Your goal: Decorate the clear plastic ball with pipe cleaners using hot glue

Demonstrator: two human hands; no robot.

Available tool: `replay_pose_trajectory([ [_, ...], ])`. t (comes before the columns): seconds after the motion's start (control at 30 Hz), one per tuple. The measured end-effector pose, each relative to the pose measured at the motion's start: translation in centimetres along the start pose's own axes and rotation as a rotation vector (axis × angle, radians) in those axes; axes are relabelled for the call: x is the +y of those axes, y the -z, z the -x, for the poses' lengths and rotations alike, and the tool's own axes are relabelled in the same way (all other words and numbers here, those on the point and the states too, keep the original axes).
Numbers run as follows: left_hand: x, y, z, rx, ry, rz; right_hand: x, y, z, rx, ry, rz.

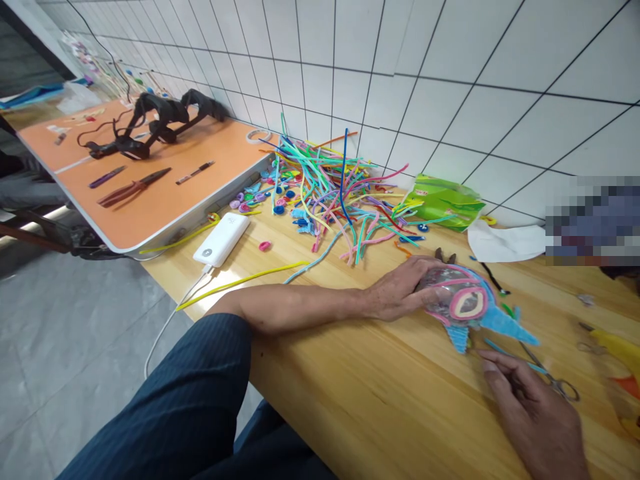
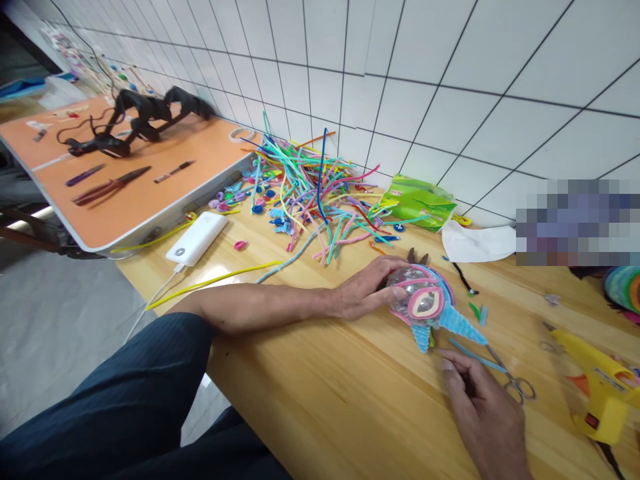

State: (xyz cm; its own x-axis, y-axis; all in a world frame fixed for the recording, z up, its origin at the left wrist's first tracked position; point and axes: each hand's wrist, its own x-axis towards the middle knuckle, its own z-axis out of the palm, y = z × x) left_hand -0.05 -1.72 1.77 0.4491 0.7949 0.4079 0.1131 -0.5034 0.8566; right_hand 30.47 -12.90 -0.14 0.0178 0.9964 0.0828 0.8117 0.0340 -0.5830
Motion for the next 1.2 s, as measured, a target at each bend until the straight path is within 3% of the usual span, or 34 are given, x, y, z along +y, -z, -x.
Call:
replay_pose_trajectory([
  [0.23,-0.8,-0.5,0.4,0.040,-0.056,0.058,-3.1,-0.3,0.1,0.094,0.076,-0.098],
  [0.3,-0.7,-0.4,0.6,0.036,-0.077,0.085,-4.1,-0.4,0.3,0.057,0.109,-0.102],
  [0.4,-0.6,-0.2,0.7,0.032,-0.034,0.108,-4.7,-0.4,0.3,0.083,0.157,-0.133],
  [0.93,-0.9,0.2,1.2,0.003,0.022,0.152,-4.7,-0.7,0.5,0.118,0.318,-0.130],
  [1.2,-1.0,0.3,1.2,-0.005,0.023,0.148,-4.6,-0.6,0.7,0.101,0.314,-0.114],
])
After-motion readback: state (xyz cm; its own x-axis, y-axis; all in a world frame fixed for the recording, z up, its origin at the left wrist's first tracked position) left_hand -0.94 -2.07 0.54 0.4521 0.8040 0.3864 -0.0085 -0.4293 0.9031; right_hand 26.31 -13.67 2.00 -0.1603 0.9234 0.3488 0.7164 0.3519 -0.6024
